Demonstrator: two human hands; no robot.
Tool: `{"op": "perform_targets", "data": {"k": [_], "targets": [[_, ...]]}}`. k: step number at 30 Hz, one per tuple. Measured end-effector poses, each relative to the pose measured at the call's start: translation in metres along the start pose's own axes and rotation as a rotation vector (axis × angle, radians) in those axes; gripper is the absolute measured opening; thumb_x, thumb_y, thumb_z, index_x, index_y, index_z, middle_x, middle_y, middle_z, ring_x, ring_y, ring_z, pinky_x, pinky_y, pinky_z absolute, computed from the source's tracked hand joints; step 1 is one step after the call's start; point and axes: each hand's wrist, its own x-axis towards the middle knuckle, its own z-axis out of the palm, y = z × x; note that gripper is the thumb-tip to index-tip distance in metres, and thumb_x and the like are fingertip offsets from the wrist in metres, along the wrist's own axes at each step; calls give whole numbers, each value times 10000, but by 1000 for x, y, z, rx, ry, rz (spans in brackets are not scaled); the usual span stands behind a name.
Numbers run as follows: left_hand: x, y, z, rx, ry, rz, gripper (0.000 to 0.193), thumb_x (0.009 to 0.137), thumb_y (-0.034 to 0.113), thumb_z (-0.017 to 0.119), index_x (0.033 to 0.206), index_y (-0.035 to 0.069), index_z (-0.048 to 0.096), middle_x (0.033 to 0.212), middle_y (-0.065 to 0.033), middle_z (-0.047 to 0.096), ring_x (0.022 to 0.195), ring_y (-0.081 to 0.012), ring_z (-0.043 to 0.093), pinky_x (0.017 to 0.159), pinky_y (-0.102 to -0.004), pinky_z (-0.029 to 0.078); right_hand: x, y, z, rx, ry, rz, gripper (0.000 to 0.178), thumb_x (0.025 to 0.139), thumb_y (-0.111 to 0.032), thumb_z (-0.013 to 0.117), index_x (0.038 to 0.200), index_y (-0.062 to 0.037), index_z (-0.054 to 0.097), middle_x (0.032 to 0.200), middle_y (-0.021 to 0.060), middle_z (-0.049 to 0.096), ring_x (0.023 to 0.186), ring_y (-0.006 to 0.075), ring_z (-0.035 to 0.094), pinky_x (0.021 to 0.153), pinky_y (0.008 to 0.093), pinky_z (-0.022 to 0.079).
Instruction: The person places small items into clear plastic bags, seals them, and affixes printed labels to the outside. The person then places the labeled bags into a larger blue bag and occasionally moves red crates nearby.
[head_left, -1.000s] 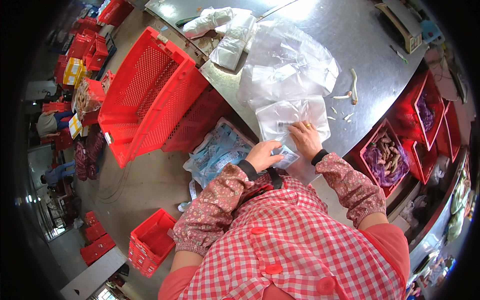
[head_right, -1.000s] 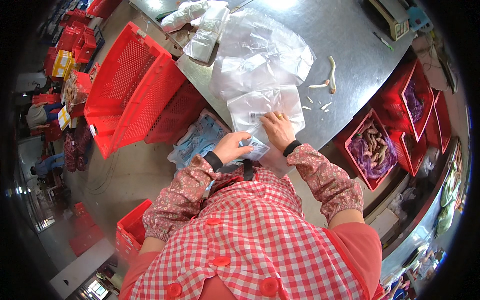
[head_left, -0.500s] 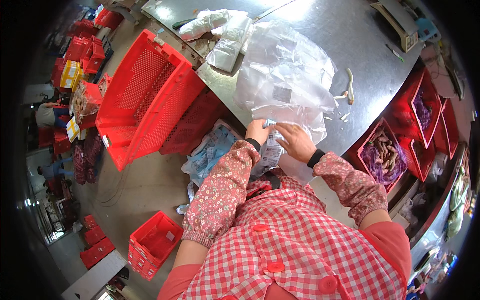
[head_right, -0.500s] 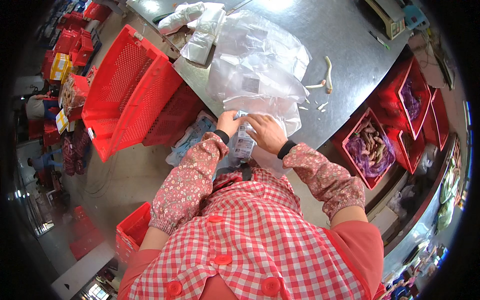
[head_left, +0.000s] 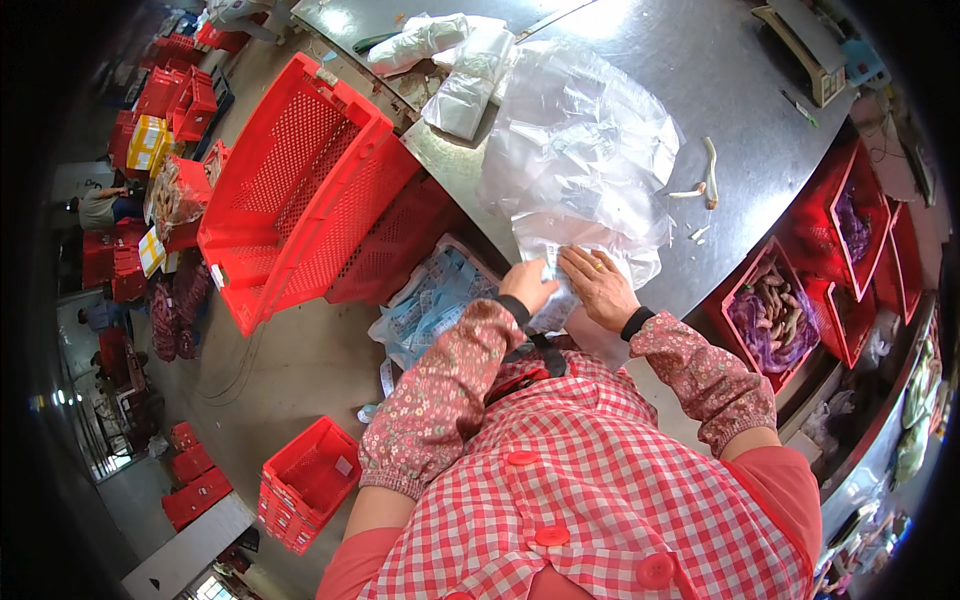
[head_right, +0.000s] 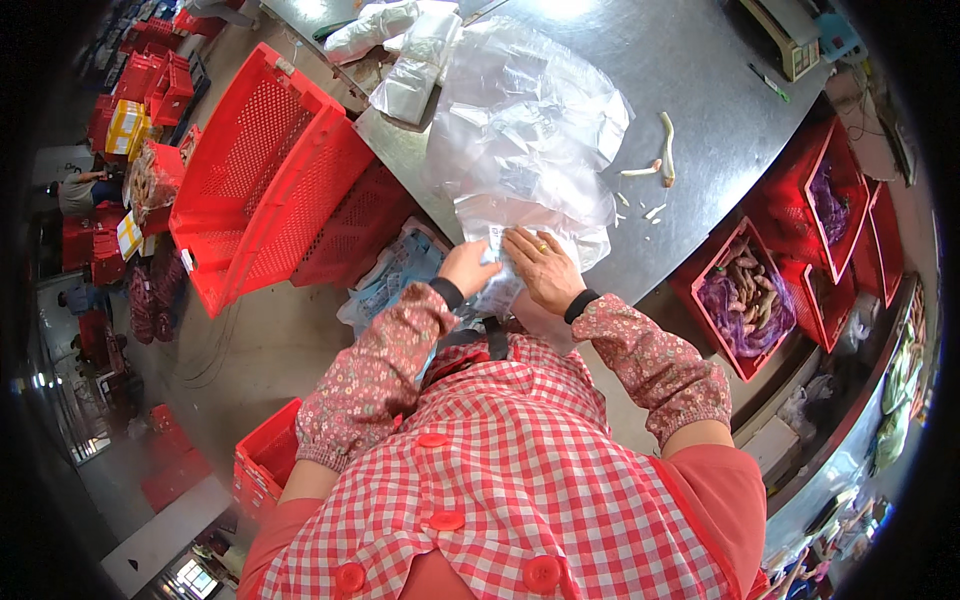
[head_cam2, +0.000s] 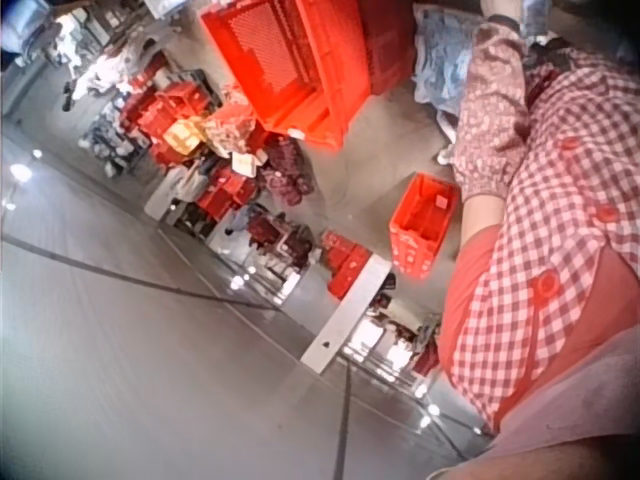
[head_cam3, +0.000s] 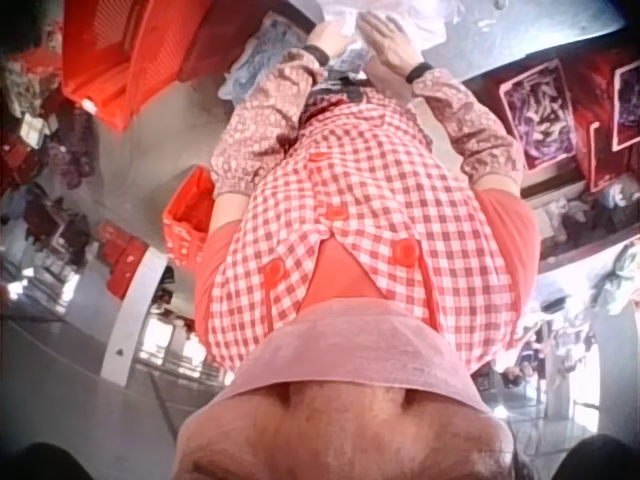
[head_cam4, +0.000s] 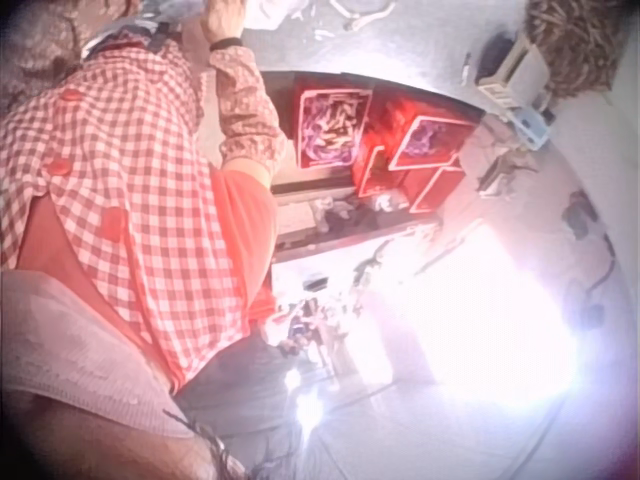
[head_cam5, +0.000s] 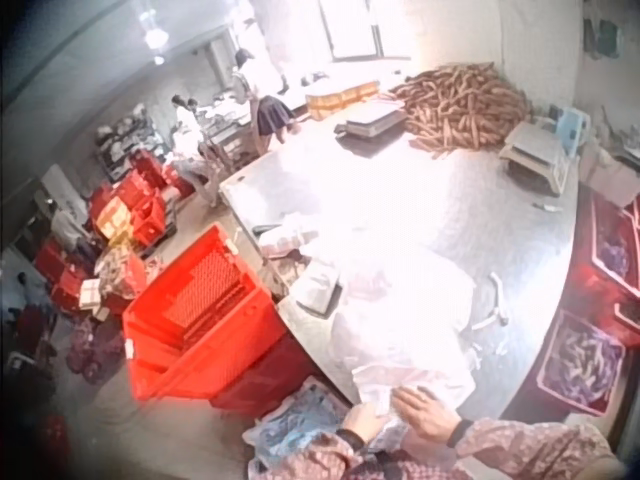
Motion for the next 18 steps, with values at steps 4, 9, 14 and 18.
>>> {"op": "perform_targets", "data": {"k": [4,9,14,18], "targets": [[-40,6,-4,-54,-100,101,374,851,299,707,985,-35,609,911,-267,641,876,-442,618,739,-480,475,-5,8,-1,96,66,89,627,866,-126,632,1457,-45,439,1518,133,430,1407,294,406,1157,448,316],[-42,10,-26,-423,-319,152,267,859,121,718,1096,16,654,965,-69,688,940,-127,625,867,-301,490,27,17,-31,121,219,215,69,840,-140,673,815,-79,655,820,86,611,810,316,618,718,459,491],[13,6,-13,-496,-163,102,186,906,145,702,1008,-8,673,828,-28,683,761,-79,597,705,-277,496,76,38,-128,36,679,280,155,905,-142,663,1028,-50,686,993,157,655,890,361,632,744,433,498],[36,-19,11,-359,70,68,196,865,171,713,1001,31,700,812,-143,711,747,-251,686,715,-357,523,60,10,-127,105,690,-29,253,811,-29,702,1058,-75,683,1014,114,664,903,326,632,738,413,499]]}}
